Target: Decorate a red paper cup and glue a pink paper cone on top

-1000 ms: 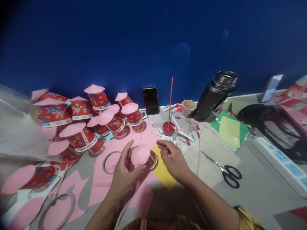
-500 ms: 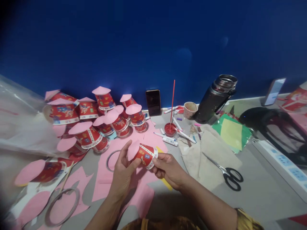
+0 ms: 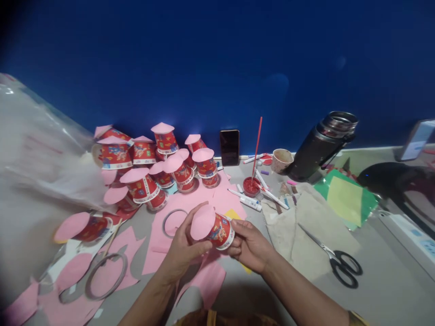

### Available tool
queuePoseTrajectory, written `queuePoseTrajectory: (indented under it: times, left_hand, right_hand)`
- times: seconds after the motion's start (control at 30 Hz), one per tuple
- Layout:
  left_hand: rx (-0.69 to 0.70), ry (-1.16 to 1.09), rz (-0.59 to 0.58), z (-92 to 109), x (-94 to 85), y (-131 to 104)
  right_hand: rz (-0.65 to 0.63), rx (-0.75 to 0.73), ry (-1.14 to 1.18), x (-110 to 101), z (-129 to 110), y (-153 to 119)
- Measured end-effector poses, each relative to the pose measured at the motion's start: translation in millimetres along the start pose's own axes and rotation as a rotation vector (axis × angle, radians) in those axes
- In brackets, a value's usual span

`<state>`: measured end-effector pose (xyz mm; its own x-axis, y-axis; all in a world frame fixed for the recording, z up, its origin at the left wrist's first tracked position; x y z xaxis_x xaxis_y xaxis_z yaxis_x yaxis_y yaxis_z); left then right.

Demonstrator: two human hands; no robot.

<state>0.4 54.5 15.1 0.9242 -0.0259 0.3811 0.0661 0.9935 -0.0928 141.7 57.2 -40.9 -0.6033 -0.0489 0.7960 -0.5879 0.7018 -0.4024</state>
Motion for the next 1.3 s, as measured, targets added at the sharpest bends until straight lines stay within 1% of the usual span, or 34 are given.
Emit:
queuePoseTrajectory:
  times: [0.13, 0.2, 0.23, 0.3, 0.33, 0.43, 0.5, 0.53, 0.6, 0.63, 0.7, 0.77, 0.83, 0.97, 1.07, 1.17, 1.3]
  left_hand:
    - [0.016, 0.061, -0.001, 0, 3.6, -3]
    - [0.054, 0.155, 0.043, 9, -1.0, -5]
    - [0.078, 0.217, 0.086, 17, -6.4, -8]
    - [0.122, 0.361, 0.218, 37, -24.5, -15]
    - [0.143, 0.439, 0.308, 49, -37.1, -21]
    - [0.202, 0.671, 0.602, 88, -80.7, -42]
    - [0.208, 0.814, 0.776, 111, -108.2, -55]
    - [0.198, 0.863, 0.833, 119, -119.9, -59]
    - [0.173, 0.894, 0.88, 128, -138.2, -61]
    - [0.163, 0.889, 0.884, 131, -144.7, -61]
    - [0.156, 0.878, 0.883, 134, -151.8, -61]
    - [0.175, 0.847, 0.876, 135, -150.7, -62]
    - [0.198, 0.771, 0.827, 133, -141.8, -60]
    - [0.255, 0.611, 0.679, 125, -110.9, -45]
    - [0.333, 0.537, 0.6, 126, -86.0, -19]
    - [0.391, 0.455, 0.514, 134, -60.3, 11]
    - [0.585, 0.471, 0.523, 161, -35.2, 38]
  right_hand:
    - [0.011, 0.012, 0.017, -1, 2, -1]
    - [0.041, 0.003, 0.019, -1, 0, -2]
    - [0.058, 0.0, 0.012, -1, -1, -3]
    - [0.083, -0.001, -0.014, 0, -3, -5]
    - [0.085, 0.004, -0.031, 1, -3, -6]
    - [0.079, -0.004, -0.072, 3, -5, -8]
    - [0.079, -0.008, -0.093, 3, -6, -9]
    - [0.079, -0.008, -0.101, 2, -5, -9]
    - [0.082, -0.002, -0.116, 1, -4, -9]
    - [0.085, 0.001, -0.122, 0, -3, -9]
    - [0.099, 0.0, -0.128, -3, -3, -8]
    - [0.116, -0.008, -0.131, -4, -3, -6]
    - [0.121, -0.013, -0.131, -5, -4, -5]
    - [0.123, -0.01, -0.127, -4, -3, -3]
    - [0.116, -0.009, -0.136, -2, -1, -2]
    - [0.117, -0.02, -0.148, -2, -3, -2]
    - [0.127, -0.054, -0.159, -2, -8, -3]
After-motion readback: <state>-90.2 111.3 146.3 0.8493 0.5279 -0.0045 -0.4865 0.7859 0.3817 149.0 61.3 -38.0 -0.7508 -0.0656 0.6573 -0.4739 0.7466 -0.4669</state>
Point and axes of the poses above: each hand's wrist, its own y-axis towards the middle knuckle, its own x-axis out of the palm, z = x × y, the point moved 7 cm from there along y, towards the middle knuckle, and after that the axes turned 6 degrees about x, right-handed, at the moved point
